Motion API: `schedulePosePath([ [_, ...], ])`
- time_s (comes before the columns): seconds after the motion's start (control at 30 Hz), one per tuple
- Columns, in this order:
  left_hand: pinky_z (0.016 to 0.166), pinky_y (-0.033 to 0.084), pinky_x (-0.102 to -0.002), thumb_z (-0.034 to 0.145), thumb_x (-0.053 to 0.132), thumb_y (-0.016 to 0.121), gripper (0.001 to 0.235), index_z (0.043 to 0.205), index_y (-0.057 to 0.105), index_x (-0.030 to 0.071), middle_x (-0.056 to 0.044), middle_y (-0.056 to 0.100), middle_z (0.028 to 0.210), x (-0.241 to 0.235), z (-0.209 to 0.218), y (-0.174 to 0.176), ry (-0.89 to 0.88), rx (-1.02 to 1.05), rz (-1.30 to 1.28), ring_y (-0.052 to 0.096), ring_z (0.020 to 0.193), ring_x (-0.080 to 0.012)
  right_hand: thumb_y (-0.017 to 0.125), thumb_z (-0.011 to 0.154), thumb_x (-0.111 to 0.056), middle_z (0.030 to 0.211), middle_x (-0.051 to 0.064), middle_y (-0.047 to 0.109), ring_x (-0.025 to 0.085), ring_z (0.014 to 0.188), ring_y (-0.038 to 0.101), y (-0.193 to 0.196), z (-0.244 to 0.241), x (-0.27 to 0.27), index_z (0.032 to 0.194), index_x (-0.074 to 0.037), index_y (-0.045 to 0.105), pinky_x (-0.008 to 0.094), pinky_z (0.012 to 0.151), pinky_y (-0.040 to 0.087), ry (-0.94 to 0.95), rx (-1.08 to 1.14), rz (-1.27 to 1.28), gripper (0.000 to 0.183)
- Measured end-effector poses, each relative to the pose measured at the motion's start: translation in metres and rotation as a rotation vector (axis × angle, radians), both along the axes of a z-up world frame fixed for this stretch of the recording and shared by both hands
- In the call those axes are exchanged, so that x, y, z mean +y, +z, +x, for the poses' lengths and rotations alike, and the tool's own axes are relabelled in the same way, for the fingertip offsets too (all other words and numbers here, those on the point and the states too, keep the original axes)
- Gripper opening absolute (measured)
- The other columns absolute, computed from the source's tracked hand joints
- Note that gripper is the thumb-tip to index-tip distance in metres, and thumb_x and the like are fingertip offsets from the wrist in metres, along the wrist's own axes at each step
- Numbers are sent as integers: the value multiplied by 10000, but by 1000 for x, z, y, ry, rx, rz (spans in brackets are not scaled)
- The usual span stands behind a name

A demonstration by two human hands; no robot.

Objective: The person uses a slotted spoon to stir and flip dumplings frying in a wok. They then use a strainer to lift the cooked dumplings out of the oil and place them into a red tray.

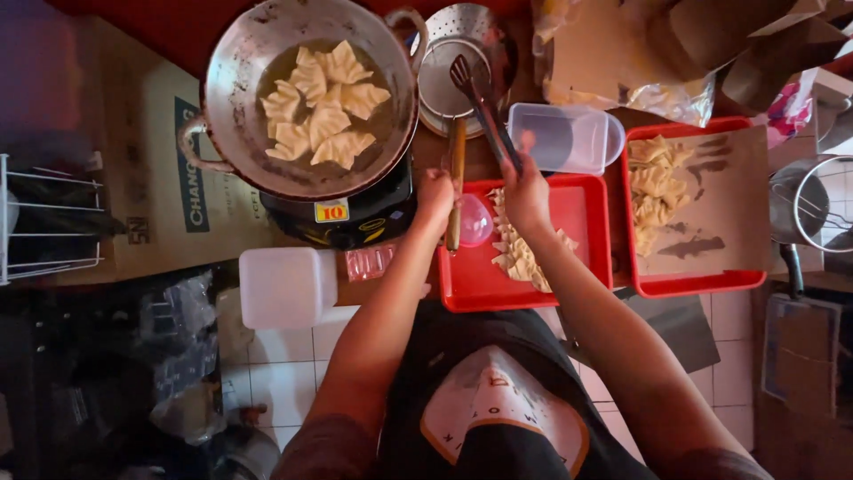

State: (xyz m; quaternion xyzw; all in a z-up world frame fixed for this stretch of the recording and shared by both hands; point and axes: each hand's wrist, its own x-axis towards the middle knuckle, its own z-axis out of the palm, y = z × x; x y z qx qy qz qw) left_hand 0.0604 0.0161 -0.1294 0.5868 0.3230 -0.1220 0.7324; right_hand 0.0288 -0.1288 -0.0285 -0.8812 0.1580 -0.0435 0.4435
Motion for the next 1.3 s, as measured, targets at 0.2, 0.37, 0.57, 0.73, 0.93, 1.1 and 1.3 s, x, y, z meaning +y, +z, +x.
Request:
schedulePosePath([
  [0.2, 395, 498, -295, 896, 188, 534, 180, 1008, 582, 54, -56, 582, 643, 3, -1, -23, -47, 30, -7, 563, 480, -156, 485, 1012, -253, 1261, 304, 512, 529, 1078, 582, -49, 9, 33, 1415, -12, 347, 632, 862, 530, 139, 67, -238, 489],
  [0.37, 454, 551, -270, 902, 206, 558, 233, 1053, 572, 29, -89, 640, 768, 27, -21, 4, -104, 58, -14, 588, 559, -133, 538, 973, -400, 1252, 269, 509, 532, 1076, 588, -81, 17, 42, 1446, -13, 326, 626, 930, 486, 182, 238, -241, 647],
  [0.57, 441, 574, -295, 897, 207, 558, 232, 1025, 630, 27, -135, 717, 781, 39, -29, -9, -153, 34, 105, 633, 529, -165, 637, 856, -437, 1015, 180, 695, 400, 1013, 671, -46, 17, 61, 1340, -191, 446, 546, 896, 523, 231, 383, -231, 575],
  [0.73, 434, 586, -322, 861, 198, 575, 282, 1051, 673, 15, -167, 718, 741, 36, -35, -3, -205, 30, 142, 634, 470, -192, 676, 822, -441, 976, 183, 700, 396, 982, 679, -51, 20, 64, 1271, -198, 497, 553, 867, 532, 186, 376, -221, 541],
  [0.93, 370, 530, -336, 874, 197, 588, 340, 1134, 651, -12, -163, 626, 609, 36, -39, 10, -165, 8, 80, 570, 374, -213, 592, 899, -392, 1022, 218, 698, 431, 1014, 669, 8, 13, 80, 1354, -137, 446, 554, 916, 521, 252, 446, -315, 542],
  [1.1, 368, 514, -314, 872, 228, 597, 357, 1161, 653, 25, -172, 638, 629, 39, -43, 23, -170, 40, 105, 587, 404, -206, 597, 907, -380, 1013, 221, 700, 440, 1004, 669, 11, 9, 80, 1342, -142, 435, 566, 905, 522, 248, 422, -317, 521],
  [1.3, 384, 523, -296, 868, 221, 588, 372, 1191, 624, 40, -179, 665, 683, 36, -51, 22, -186, 51, 121, 598, 439, -199, 644, 866, -378, 841, 196, 712, 438, 860, 691, 13, 0, 80, 1047, -110, 591, 567, 767, 548, 191, 315, -254, 328],
])
